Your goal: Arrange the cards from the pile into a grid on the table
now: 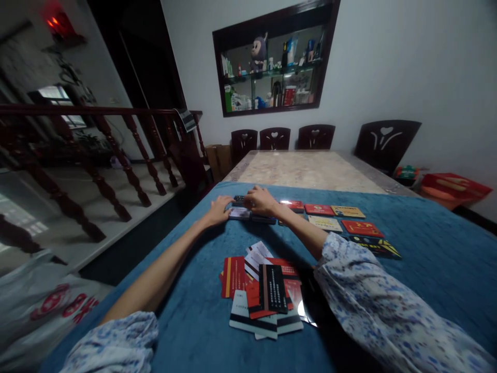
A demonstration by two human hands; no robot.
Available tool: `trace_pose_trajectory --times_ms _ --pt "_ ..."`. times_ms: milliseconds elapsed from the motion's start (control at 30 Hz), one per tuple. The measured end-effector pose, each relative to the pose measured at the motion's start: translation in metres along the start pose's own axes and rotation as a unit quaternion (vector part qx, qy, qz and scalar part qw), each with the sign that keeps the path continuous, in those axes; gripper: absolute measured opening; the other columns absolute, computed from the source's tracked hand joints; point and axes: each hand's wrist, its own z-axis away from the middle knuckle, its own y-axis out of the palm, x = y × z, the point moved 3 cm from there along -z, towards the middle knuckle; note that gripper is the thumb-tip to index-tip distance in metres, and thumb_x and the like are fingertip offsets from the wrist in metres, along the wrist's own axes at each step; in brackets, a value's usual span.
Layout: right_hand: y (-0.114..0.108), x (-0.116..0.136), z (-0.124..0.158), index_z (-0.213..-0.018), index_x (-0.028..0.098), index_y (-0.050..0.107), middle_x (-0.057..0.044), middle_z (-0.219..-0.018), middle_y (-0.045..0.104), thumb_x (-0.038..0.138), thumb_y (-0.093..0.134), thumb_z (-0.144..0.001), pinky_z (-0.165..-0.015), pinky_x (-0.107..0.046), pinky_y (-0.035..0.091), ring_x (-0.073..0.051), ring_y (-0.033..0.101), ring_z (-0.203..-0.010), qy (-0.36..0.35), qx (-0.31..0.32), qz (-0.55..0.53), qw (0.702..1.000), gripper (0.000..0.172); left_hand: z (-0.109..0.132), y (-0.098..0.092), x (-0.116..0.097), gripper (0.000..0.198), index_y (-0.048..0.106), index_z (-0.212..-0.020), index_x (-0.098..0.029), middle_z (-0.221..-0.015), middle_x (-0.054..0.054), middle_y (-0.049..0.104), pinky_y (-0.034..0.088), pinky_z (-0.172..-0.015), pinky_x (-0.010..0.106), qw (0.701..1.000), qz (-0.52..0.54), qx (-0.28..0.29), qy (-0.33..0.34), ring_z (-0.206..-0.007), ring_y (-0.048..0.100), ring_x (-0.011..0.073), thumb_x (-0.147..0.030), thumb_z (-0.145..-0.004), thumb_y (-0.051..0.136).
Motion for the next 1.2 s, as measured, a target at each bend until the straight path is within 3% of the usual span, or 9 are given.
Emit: trace_pose_trajectory --times_ms 233,433,633,933,1200 --pt "0.001 0.021 0.025 -0.100 0.022 0.073 -0.009 -0.112 0.068 0.021 0.054 -0.089 -0.081 -0.035 0.034 -0.027 0.047 -0.107 -0.015 -0.002 -0.026 1.000 0.022 0.040 -0.009 -0.015 0.031 0.068 -0.110 -0.020 -0.137 0.012 0.056 0.036 -0.104 0.060 1.000 0.011 0.013 0.007 -0.128 0.044 0.0326 -0.016 -0.083 0.052" --pt "0.001 0.039 0.046 -0.100 0.021 0.073 -0.010 -0.110 0.069 0.024 0.054 -0.091 -0.084 -0.037 0.034 -0.028 0.048 -0.109 -0.027 0.008 -0.034 0.999 0.021 0.072 -0.012 -0.037 0.019 0.072 -0.095 -0.022 -0.120 0.008 0.062 0.036 -0.103 0.054 0.998 0.031 0.044 0.019 -0.120 0.048 0.0297 -0.020 -0.085 0.056" --pt "0.004 0.055 0.064 -0.094 0.021 0.072 -0.009 -0.107 0.070 0.023 0.054 -0.090 -0.080 -0.035 0.033 -0.026 0.049 -0.108 -0.048 0.010 -0.046 0.998 0.019 0.096 -0.003 -0.053 0.016 0.073 -0.093 -0.022 -0.107 0.006 0.062 0.037 -0.100 0.047 0.993 0.057 0.096 0.032 -0.111 0.051 0.0277 -0.026 -0.085 0.060" --pt "0.008 0.066 0.081 -0.098 0.021 0.072 -0.008 -0.104 0.070 0.022 0.054 -0.091 -0.079 -0.034 0.032 -0.025 0.050 -0.103 -0.045 0.021 -0.060 0.997 0.020 0.113 0.004 -0.060 0.036 0.067 -0.102 -0.023 -0.115 0.006 0.058 0.035 -0.101 0.048 0.979 0.100 0.170 0.055 -0.116 0.046 0.0311 -0.050 -0.079 0.071" --pt "0.015 0.068 0.085 -0.104 0.022 0.072 -0.008 -0.105 0.070 0.025 0.053 -0.092 -0.081 -0.035 0.033 -0.026 0.051 -0.106 -0.050 0.032 -0.060 0.996 0.022 0.116 0.008 -0.063 0.040 0.064 -0.105 -0.022 -0.116 0.008 0.054 0.034 -0.100 0.049 0.977 0.105 0.175 0.062 -0.116 0.045 0.0316 -0.051 -0.078 0.072"
